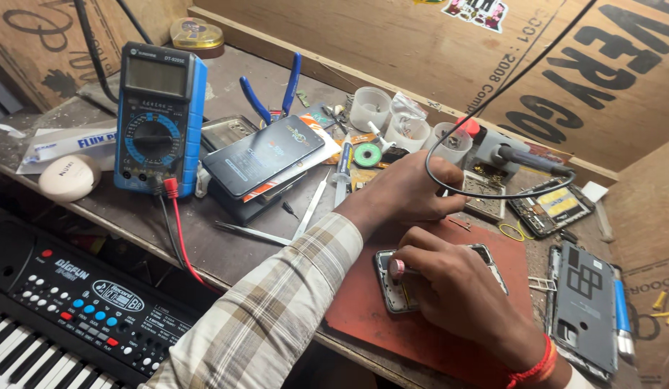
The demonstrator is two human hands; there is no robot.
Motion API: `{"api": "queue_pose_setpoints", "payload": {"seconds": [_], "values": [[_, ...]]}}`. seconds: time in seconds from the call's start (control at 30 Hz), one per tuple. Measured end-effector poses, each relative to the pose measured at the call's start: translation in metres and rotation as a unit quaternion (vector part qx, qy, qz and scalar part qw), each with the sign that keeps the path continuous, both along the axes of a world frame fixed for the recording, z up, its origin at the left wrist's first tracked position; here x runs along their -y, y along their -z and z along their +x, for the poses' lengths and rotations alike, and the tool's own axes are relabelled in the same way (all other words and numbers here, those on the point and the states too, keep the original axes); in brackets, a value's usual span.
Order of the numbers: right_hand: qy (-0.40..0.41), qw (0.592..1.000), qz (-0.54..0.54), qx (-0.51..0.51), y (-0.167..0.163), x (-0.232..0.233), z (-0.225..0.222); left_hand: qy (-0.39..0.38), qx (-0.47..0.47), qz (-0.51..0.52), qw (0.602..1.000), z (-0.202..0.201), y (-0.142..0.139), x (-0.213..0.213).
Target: The person uses a syringe-like tool to apply a substance to the internal components of a disassembled smartphone. They then attach the back cover and use a small flashlight to inspect the camera module area.
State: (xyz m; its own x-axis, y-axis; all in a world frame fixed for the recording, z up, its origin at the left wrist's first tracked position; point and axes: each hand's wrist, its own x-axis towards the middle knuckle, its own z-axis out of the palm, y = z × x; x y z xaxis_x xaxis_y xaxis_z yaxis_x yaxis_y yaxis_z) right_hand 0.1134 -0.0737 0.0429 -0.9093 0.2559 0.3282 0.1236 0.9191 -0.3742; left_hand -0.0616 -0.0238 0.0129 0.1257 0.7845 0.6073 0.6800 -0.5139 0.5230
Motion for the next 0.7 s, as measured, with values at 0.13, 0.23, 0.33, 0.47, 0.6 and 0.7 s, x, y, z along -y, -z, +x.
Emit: {"api": "queue_pose_setpoints", "payload": {"seconds": [0.13,0.23,0.33,0.47,0.6,0.7], "values": [[0.0,1.0,0.012,-0.012,0.007,-0.004,0.0,-0.007,0.007,-0.012,1.0,0.002,0.002,-0.003],[-0.004,1.0,0.007,0.0,0.012,-0.004,-0.002,-0.012,0.015,-0.023,1.0,0.002,0.004,-0.003],[0.01,1.0,0.022,0.006,0.015,-0.004,-0.003,-0.014,0.017,-0.015,1.0,0.001,0.005,-0.003],[-0.007,1.0,-0.001,0.006,0.014,-0.005,0.002,-0.008,0.013,-0.007,1.0,0.0,0.008,-0.004],[-0.037,0.999,-0.012,0.025,0.012,-0.008,0.005,-0.002,0.014,-0.015,1.0,-0.001,0.01,-0.005],[-0.041,0.998,-0.006,0.046,0.013,-0.007,0.003,-0.002,0.007,-0.023,1.0,-0.002,0.01,-0.005]]}}
